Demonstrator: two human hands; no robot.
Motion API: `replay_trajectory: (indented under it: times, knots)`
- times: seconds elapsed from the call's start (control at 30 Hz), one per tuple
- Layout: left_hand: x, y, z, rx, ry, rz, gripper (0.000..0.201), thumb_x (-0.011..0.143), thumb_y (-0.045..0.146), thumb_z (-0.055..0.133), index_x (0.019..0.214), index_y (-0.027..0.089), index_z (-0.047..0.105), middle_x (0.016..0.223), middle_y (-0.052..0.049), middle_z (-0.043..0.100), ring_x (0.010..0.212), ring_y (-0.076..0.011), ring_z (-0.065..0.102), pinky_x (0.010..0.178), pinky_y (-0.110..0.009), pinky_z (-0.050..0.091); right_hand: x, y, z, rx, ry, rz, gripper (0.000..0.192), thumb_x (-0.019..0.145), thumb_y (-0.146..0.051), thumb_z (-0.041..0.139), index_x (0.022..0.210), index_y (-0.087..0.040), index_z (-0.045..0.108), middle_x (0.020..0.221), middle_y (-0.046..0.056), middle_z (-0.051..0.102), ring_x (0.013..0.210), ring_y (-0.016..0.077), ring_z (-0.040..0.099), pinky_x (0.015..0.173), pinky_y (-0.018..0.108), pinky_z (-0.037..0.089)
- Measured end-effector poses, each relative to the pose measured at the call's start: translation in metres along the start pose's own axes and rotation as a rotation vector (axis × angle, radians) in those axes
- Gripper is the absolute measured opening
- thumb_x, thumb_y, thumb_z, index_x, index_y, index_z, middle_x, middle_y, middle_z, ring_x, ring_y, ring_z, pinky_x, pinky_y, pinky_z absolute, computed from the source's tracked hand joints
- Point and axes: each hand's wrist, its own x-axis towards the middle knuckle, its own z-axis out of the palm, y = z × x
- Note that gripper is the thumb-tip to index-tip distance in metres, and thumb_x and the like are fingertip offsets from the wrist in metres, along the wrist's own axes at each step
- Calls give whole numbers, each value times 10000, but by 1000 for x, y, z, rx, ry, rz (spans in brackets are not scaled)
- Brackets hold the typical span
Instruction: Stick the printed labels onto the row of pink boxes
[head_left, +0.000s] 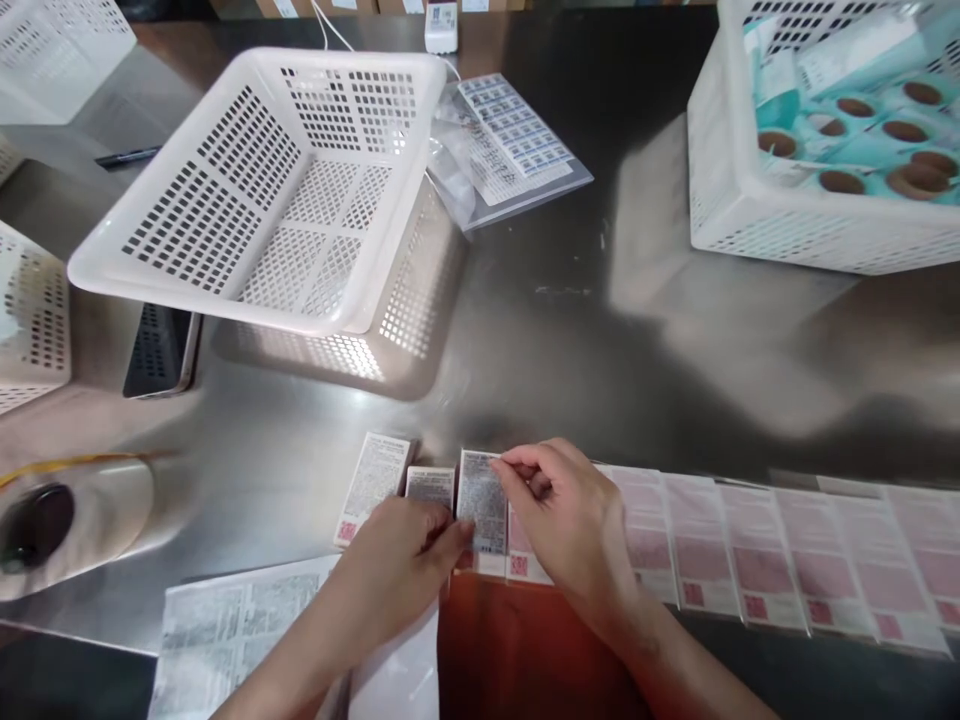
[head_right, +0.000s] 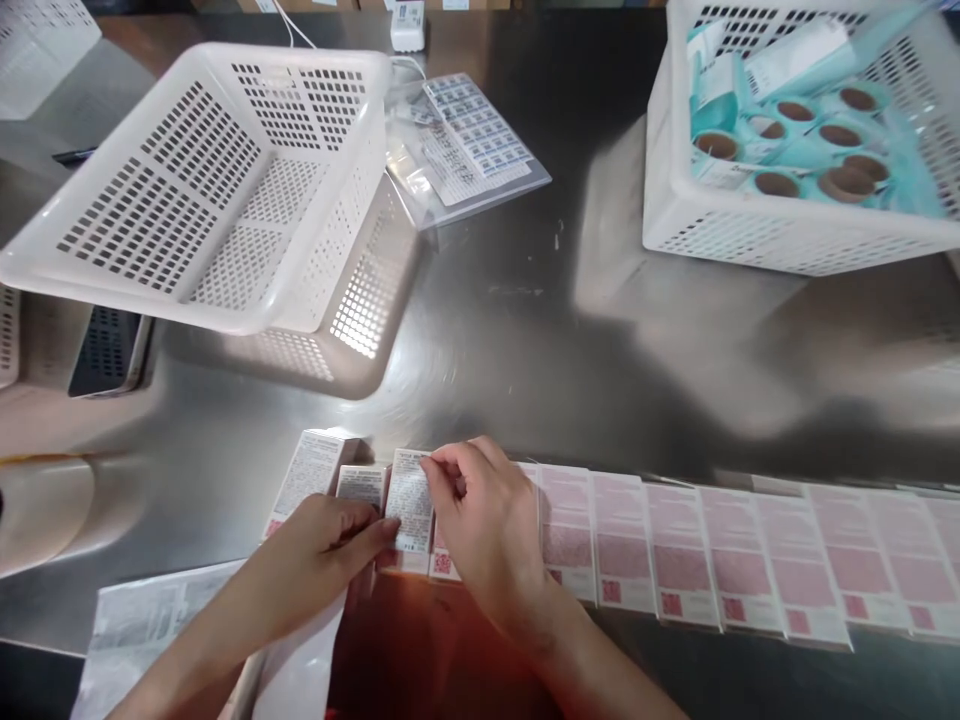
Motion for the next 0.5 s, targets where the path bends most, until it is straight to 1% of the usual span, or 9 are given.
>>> replay_trajectory:
  times: [0.03, 0.07, 0.13, 0.17, 0.27, 0.33, 0.5]
  knots:
    - [0, 0, 0, -8, -2, -1, 458, 919, 476, 410, 622, 219, 646, 587, -31, 676, 596, -188, 621, 602, -282, 402, 0, 0, 0, 0, 9, 6, 88, 903, -321, 631, 884, -242, 665, 731, -40, 616, 593, 110, 573, 599, 238, 424]
    - [0, -1, 0, -15, -5, -4, 463, 918, 483, 408, 621, 219, 646, 581, -31, 673, 591, -188, 620, 598, -281, 402, 1, 1, 0, 0, 19, 15, 101, 889, -314, 648, 965, -247, 649, 739, -46, 609, 582, 107, 572, 593, 237, 428]
    - [0, -3, 1, -37, -10, -7, 462, 916, 492, 411, 628, 219, 649, 571, -28, 669, 583, -186, 620, 595, -276, 406, 1, 2, -1, 6, 37, 30, 237, 875, -288, 656, 1098, -253, 584, 740, -60, 587, 564, 104, 571, 573, 232, 430]
    - [0, -4, 1, -51, -13, -8, 460, 914, 497, 416, 632, 219, 651, 567, -26, 668, 579, -185, 620, 595, -274, 408, 2, 2, -1, 12, 43, 32, 265, 880, -270, 641, 1130, -254, 551, 736, -66, 578, 562, 104, 574, 565, 230, 429]
    - [1, -9, 3, -85, -19, -9, 461, 909, 514, 427, 641, 216, 654, 571, -24, 669, 561, -179, 615, 580, -269, 408, 2, 2, -3, 32, 44, 31, 251, 903, -227, 576, 1140, -253, 499, 719, -70, 566, 581, 113, 592, 559, 227, 433]
    - [1, -11, 4, -85, -20, -7, 466, 906, 525, 427, 642, 213, 652, 574, -24, 668, 539, -175, 605, 561, -269, 399, 2, 2, -4, 42, 40, 40, 248, 905, -229, 564, 1139, -252, 486, 716, -70, 567, 580, 113, 594, 555, 225, 436]
    - [2, -7, 4, -89, 3, -23, 482, 889, 551, 443, 607, 210, 634, 558, -22, 657, 532, -175, 600, 565, -271, 405, 2, 0, -5, 110, 24, 63, 238, 912, -281, 562, 1134, -247, 482, 730, -64, 572, 560, 102, 592, 547, 215, 448]
